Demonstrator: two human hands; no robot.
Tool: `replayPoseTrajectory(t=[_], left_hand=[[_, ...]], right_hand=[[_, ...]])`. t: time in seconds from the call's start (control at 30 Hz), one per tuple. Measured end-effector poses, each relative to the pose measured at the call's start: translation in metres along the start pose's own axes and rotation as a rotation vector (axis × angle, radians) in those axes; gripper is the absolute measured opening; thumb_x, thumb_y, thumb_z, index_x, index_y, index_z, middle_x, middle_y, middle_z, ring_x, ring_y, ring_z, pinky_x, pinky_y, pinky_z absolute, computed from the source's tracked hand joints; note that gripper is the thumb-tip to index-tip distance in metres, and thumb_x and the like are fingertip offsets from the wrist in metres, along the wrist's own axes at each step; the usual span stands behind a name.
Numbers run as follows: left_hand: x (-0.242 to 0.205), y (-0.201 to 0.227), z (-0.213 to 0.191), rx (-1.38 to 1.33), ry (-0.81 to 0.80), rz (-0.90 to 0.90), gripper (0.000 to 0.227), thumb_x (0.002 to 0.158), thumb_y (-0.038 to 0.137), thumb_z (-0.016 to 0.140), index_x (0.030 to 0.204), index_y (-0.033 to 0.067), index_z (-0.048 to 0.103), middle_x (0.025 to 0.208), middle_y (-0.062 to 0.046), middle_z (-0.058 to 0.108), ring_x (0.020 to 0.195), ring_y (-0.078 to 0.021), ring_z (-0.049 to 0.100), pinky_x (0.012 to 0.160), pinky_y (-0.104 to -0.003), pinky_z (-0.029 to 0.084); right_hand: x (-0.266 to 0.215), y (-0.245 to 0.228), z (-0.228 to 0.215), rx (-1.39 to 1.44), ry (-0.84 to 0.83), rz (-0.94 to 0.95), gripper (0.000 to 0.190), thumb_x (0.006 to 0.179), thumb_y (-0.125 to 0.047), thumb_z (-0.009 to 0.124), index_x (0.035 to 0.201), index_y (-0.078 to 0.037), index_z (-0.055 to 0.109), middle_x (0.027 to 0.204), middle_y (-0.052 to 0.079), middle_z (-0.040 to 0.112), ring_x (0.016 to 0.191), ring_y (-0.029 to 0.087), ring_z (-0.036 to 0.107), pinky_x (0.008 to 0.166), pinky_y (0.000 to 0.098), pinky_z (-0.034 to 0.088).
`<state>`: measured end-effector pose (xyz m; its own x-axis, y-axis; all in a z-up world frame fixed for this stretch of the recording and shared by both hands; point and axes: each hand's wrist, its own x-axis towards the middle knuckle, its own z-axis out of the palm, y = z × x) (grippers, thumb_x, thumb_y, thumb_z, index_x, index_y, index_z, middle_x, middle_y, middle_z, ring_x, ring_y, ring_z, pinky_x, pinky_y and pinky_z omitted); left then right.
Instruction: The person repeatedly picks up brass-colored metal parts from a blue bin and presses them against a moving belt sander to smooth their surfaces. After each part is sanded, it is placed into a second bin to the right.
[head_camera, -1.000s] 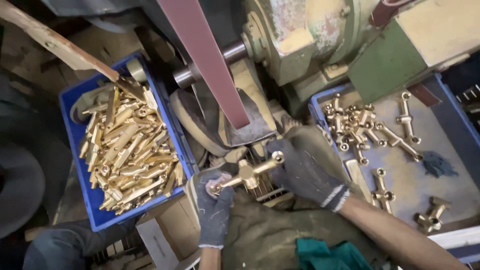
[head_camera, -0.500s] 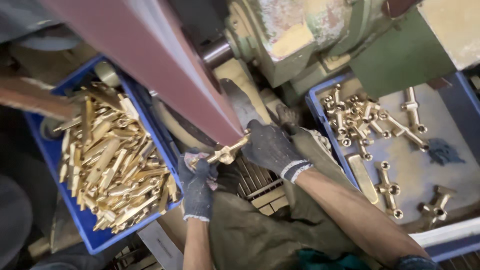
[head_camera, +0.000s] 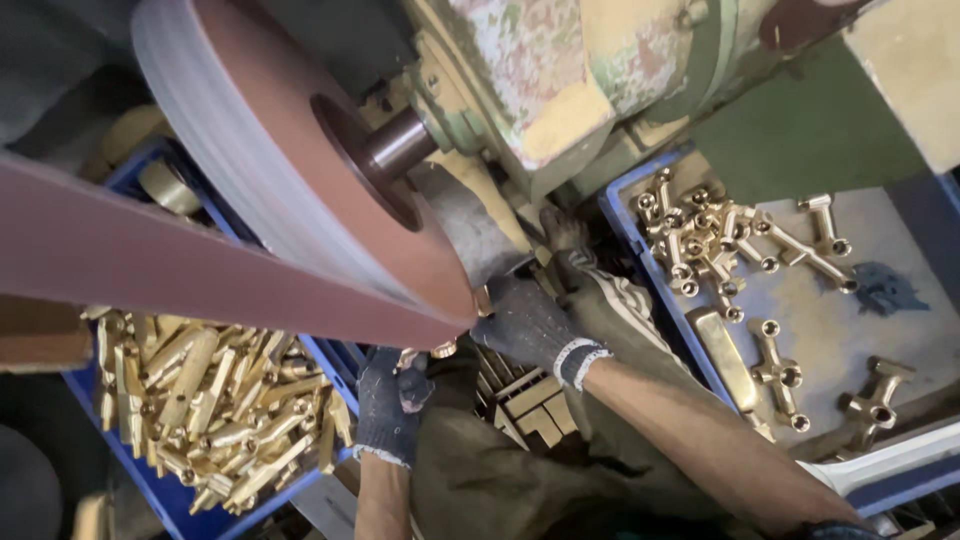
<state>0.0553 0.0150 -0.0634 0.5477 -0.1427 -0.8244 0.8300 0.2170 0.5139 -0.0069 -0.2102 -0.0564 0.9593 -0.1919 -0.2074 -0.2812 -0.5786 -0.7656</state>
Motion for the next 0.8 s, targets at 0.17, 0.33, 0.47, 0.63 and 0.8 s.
replayPoseTrajectory(t=[0.17,0.33,0.47,0.63,0.8], left_hand=[[0.034,0.003,-0.017,0.013,-0.084,-0.143,0.018,0.095,0.022,0.061,0.101,0.0061,0.063,0.067,-0.005,0.058,0.039,-0.0037,0.037,0.032,-0.021,0.027],[0.014,0.0,-0.014,-0.017,-0.208,-0.076,0.017,0.099,0.023,0.061,0.103,0.0062,0.061,0.067,-0.006,0.058,0.039,-0.004,0.037,0.032,-0.021,0.029],[-0.024,-0.014,0.002,-0.029,-0.164,0.194,0.019,0.099,0.019,0.06,0.114,0.0102,0.055,0.073,-0.008,0.061,0.046,-0.0098,0.047,0.038,-0.023,0.038],[-0.059,-0.02,0.008,0.105,-0.16,0.511,0.03,0.096,0.011,0.063,0.123,0.0141,0.049,0.079,-0.009,0.058,0.054,-0.0139,0.054,0.04,-0.023,0.041],[-0.062,-0.025,0.006,0.215,-0.132,0.778,0.041,0.093,0.001,0.063,0.131,0.0105,0.049,0.109,-0.009,0.064,0.082,-0.0165,0.068,0.067,-0.027,0.058]], right_hand=[[0.017,0.013,0.012,-0.016,-0.122,0.054,0.026,0.085,-0.032,0.071,0.096,-0.009,0.075,0.091,0.025,0.071,0.087,0.046,0.067,0.078,0.0536,0.053],[0.005,0.001,0.005,0.111,0.016,0.057,0.026,0.074,-0.022,0.072,0.093,-0.004,0.075,0.087,0.025,0.07,0.084,0.045,0.068,0.075,0.0527,0.054],[-0.008,-0.018,-0.014,-0.039,0.015,0.077,0.032,0.077,-0.023,0.074,0.093,0.002,0.063,0.081,0.026,0.067,0.078,0.045,0.069,0.071,0.0523,0.056],[-0.025,-0.036,-0.039,-0.187,-0.022,-0.015,0.038,0.083,-0.017,0.072,0.111,0.0,0.051,0.074,0.025,0.068,0.074,0.045,0.07,0.07,0.0509,0.058],[-0.032,-0.05,-0.05,-0.119,0.093,-0.087,0.04,0.081,-0.018,0.074,0.111,-0.002,0.053,0.078,0.023,0.069,0.075,0.045,0.07,0.066,0.0525,0.056]])
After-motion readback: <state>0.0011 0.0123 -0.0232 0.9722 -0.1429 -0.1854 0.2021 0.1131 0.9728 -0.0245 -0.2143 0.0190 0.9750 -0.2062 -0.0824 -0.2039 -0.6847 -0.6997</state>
